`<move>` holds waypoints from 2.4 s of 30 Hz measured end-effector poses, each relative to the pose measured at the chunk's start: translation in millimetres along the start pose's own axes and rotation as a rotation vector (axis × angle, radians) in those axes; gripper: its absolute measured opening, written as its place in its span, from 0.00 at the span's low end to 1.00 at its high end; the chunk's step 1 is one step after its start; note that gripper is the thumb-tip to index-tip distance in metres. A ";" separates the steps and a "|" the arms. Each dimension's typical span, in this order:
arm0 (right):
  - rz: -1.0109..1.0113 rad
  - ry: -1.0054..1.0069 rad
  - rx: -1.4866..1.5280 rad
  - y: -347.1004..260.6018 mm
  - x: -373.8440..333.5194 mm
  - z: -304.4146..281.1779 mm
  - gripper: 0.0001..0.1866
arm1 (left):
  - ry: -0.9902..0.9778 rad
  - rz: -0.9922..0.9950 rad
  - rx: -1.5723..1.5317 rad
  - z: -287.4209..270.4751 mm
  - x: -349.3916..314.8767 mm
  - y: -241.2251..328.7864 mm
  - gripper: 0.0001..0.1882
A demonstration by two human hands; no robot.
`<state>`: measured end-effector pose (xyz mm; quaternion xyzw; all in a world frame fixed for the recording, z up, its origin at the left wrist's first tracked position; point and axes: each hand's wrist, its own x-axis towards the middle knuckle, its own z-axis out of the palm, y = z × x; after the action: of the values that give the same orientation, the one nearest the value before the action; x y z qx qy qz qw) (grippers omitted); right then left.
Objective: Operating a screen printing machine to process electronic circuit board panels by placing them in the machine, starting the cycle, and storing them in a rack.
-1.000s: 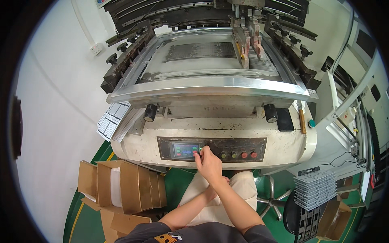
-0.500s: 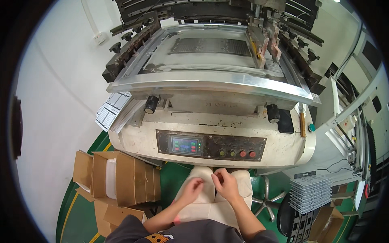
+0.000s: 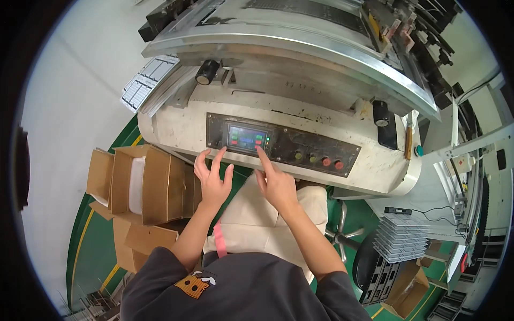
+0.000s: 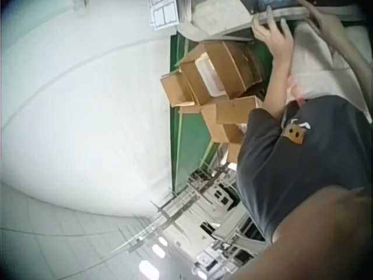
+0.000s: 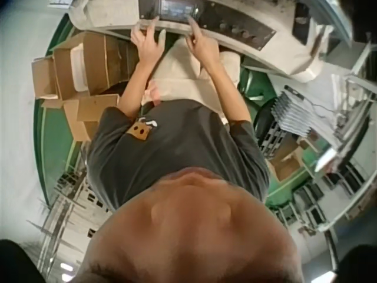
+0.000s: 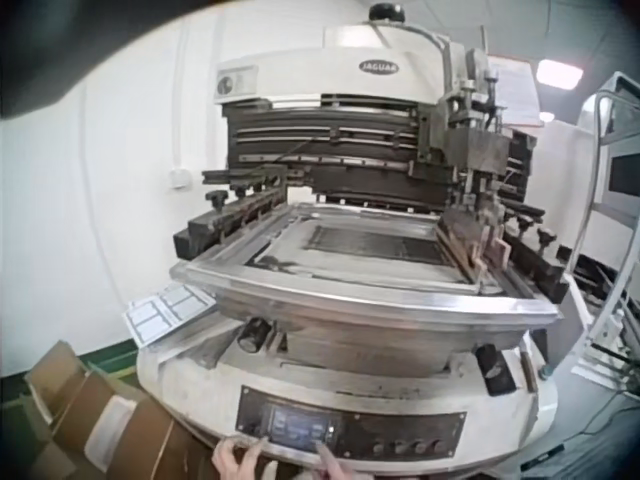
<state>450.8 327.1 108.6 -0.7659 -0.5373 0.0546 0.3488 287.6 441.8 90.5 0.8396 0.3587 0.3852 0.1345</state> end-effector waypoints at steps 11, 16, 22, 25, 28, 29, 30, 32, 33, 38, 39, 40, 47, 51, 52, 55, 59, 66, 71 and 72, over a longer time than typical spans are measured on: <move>0.024 0.014 -0.040 -15.5 -1.9 -1.7 0.34 | 0.011 0.090 0.165 14.3 13.7 -4.1 0.25; 0.060 0.044 0.180 0.4 -46.0 -1.3 0.31 | -0.009 0.124 0.198 14.0 13.6 -1.9 0.25; 0.254 0.068 0.344 26.5 -106.3 -4.7 0.22 | -0.045 0.099 -0.035 23.5 -6.8 4.3 0.19; 0.314 0.122 0.410 37.3 -102.5 -24.6 0.20 | -0.234 0.286 -0.322 47.8 -19.3 28.8 0.14; 0.341 0.184 0.427 39.6 -93.4 -52.3 0.18 | -0.550 0.426 -0.570 79.4 -37.8 76.8 0.07; 0.316 0.218 0.407 39.4 -84.5 -66.4 0.17 | -0.666 0.491 -0.623 88.4 -42.3 89.6 0.05; 0.290 0.250 0.386 38.9 -74.9 -81.7 0.17 | -0.661 0.497 -0.631 95.1 -48.8 101.9 0.05; 0.268 0.292 0.349 39.4 -64.2 -116.7 0.16 | -0.714 0.521 -0.703 101.0 -57.2 125.2 0.06; 0.254 0.319 0.311 40.2 -60.2 -134.2 0.17 | -0.708 0.525 -0.709 104.4 -62.9 123.7 0.06; 0.234 0.446 0.224 36.6 -49.6 -220.9 0.16 | -0.909 -0.047 -0.675 178.3 -119.5 64.4 0.11; 0.231 0.440 0.216 36.0 -47.5 -237.0 0.16 | -0.965 -0.200 -0.526 185.6 -121.9 58.6 0.13; 0.180 0.469 0.178 35.4 -44.5 -251.8 0.17 | -0.961 -0.205 -0.537 193.0 -124.7 53.5 0.13; -0.208 0.187 -0.289 -18.9 30.7 -284.1 0.25 | -0.899 -0.294 -0.755 193.1 -114.5 55.8 0.14; -0.327 0.112 -0.430 -19.5 102.1 -278.9 0.28 | -0.877 -0.313 -0.776 199.7 -119.6 53.9 0.13; -0.336 0.102 -0.430 -16.0 117.3 -280.1 0.28 | -0.868 -0.323 -0.781 200.3 -119.0 54.7 0.13; -0.053 0.137 -0.429 3.8 166.8 -283.7 0.31 | -0.885 -0.330 -0.826 198.9 -118.5 55.9 0.13; 0.114 0.080 -0.503 -8.4 243.4 -290.8 0.43 | -0.882 -0.355 -0.897 200.6 -116.3 57.5 0.12; 0.047 -0.187 -0.461 1.6 330.8 -289.8 0.54 | -0.785 -0.372 -0.977 207.0 -119.1 56.8 0.12; -0.112 -0.391 -0.404 14.5 360.3 -298.9 0.59 | -0.742 -0.370 -0.973 211.3 -119.3 55.9 0.11; -0.141 -0.428 -0.393 11.9 359.7 -300.2 0.60 | -0.744 -0.364 -0.973 210.8 -118.2 56.2 0.11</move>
<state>747.7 491.9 431.7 -0.7505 -0.6509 0.0854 0.0758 419.6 329.3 -86.9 0.6857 0.2091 0.1577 0.6791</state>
